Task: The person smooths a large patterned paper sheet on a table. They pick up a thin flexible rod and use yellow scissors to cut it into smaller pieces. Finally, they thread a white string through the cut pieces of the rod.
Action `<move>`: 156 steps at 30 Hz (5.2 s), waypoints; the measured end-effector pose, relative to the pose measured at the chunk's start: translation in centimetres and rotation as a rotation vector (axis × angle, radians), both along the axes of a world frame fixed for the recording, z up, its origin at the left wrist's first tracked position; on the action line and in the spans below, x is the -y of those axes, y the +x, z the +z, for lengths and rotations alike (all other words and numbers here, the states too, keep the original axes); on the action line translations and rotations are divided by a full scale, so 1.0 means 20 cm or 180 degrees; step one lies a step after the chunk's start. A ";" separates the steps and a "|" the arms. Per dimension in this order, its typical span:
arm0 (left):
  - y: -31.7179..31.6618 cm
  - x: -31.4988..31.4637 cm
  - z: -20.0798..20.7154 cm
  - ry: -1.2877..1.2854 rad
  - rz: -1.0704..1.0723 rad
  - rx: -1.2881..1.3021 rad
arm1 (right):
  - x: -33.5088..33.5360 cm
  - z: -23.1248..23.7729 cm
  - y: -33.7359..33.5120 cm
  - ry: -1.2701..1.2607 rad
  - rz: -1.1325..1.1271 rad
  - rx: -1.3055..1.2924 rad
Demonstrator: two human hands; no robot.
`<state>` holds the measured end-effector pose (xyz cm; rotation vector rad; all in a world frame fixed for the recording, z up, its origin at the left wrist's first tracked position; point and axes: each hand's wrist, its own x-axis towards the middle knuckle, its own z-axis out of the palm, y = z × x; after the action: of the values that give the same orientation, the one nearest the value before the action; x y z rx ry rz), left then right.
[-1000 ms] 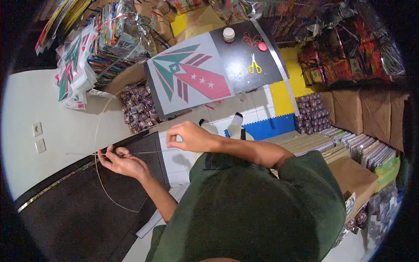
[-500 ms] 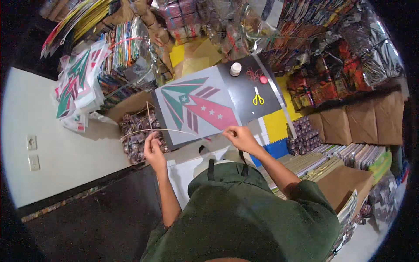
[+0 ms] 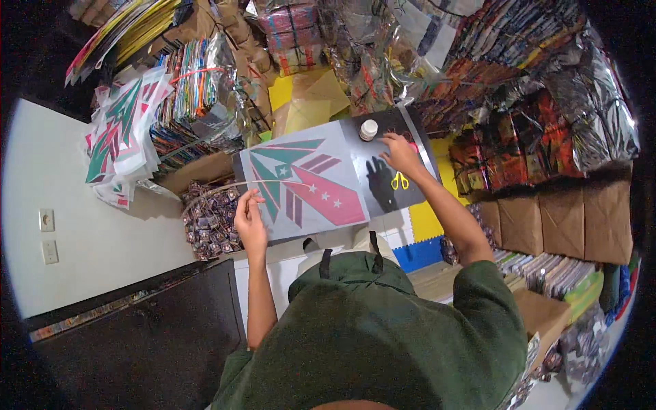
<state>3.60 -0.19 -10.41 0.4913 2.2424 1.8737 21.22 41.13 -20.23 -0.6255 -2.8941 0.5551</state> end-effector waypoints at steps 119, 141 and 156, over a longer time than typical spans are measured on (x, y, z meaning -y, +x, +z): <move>-0.03 0.34 0.53 0.0113 -0.0542 -0.0036 | 1.34 1.21 -0.46 0.1523 0.1470 -0.2103; 0.30 -0.50 0.61 -0.0176 -0.0199 -0.0309 | 0.46 1.13 -0.32 0.1535 0.1684 -0.2247; 0.38 -0.50 0.65 -0.0144 -0.0065 -0.0166 | 0.34 1.20 -0.37 0.1442 0.1241 -0.2192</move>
<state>11.17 9.83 2.67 0.5599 2.2980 1.8166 13.74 34.31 3.79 0.1772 -2.3374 0.0928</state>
